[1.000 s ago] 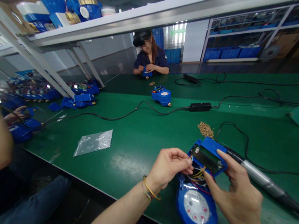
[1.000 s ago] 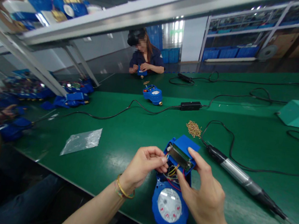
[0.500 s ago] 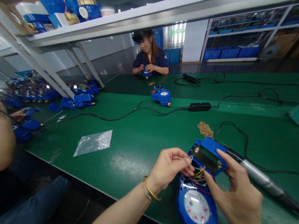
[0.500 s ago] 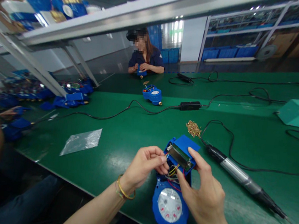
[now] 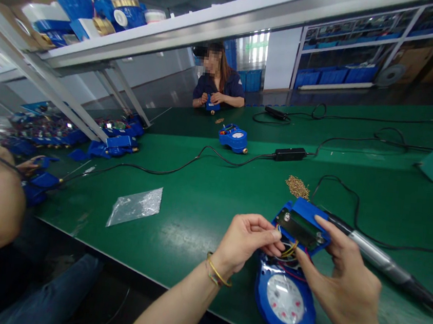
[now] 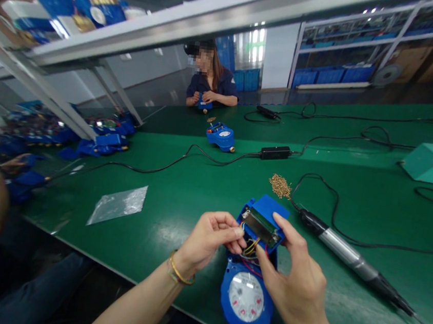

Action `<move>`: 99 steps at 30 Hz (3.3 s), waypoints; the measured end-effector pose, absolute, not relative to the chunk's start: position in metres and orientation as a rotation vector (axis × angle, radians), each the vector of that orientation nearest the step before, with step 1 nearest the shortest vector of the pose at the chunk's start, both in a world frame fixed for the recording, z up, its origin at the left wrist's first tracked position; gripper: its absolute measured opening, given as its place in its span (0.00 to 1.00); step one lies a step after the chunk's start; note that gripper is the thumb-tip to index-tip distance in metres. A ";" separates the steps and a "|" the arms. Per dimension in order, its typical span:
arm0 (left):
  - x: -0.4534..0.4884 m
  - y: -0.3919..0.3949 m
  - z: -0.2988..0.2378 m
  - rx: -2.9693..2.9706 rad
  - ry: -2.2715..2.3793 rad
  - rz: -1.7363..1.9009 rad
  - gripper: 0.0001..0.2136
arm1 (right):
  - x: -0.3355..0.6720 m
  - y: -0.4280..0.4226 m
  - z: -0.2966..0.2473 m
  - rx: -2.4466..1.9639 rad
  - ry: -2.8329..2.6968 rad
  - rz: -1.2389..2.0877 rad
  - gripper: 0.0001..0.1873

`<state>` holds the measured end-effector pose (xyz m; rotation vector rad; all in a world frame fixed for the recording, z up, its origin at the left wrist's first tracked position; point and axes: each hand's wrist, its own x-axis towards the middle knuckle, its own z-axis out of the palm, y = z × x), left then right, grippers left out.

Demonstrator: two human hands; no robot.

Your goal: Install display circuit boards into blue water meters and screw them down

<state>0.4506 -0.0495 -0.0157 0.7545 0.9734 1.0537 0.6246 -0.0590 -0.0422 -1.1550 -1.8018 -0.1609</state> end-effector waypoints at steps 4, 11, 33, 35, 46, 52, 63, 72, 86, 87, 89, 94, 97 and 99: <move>0.447 -0.047 -0.013 0.784 0.969 1.005 0.18 | 0.625 -0.061 -0.041 -1.163 -1.812 -0.216 0.26; 0.441 -0.045 -0.014 0.810 0.971 0.966 0.18 | 0.626 -0.060 -0.042 -1.168 -1.811 -0.185 0.27; 0.443 -0.047 -0.011 0.784 1.022 1.018 0.19 | 0.630 -0.058 -0.054 -1.169 -1.744 0.157 0.30; 0.445 -0.049 -0.013 0.779 1.036 1.059 0.20 | 0.629 -0.058 -0.054 -1.170 -1.738 0.169 0.29; 0.444 -0.048 -0.013 0.772 1.046 1.075 0.20 | 0.628 -0.059 -0.050 -1.160 -1.747 0.088 0.28; 0.441 -0.047 -0.013 0.758 1.021 1.016 0.19 | 0.631 -0.059 -0.057 -1.165 -1.712 0.223 0.30; 0.443 -0.044 -0.012 0.819 1.020 1.012 0.20 | 0.624 -0.056 -0.052 -1.045 -1.487 0.771 0.28; 0.444 -0.048 -0.020 0.774 1.003 1.069 0.19 | 0.627 -0.055 -0.058 -1.120 -1.533 0.710 0.31; 0.438 -0.042 -0.019 0.852 1.009 0.958 0.23 | 0.628 -0.059 -0.050 -1.059 -1.459 0.894 0.30; 0.438 -0.042 -0.019 0.854 1.007 0.964 0.23 | 0.627 -0.059 -0.049 -1.048 -1.441 0.920 0.30; 0.439 -0.042 -0.019 0.855 1.007 0.979 0.23 | 0.626 -0.057 -0.048 -1.034 -1.408 0.959 0.28; 0.442 -0.046 -0.022 0.845 1.015 1.041 0.23 | 0.622 -0.052 -0.045 -1.014 -1.340 1.060 0.28; 0.444 -0.048 -0.025 0.823 1.012 1.104 0.22 | 0.623 -0.050 -0.044 -1.010 -1.321 1.124 0.29; 0.444 -0.049 -0.025 0.816 0.994 1.127 0.25 | 0.625 -0.049 -0.044 -1.012 -1.314 1.151 0.30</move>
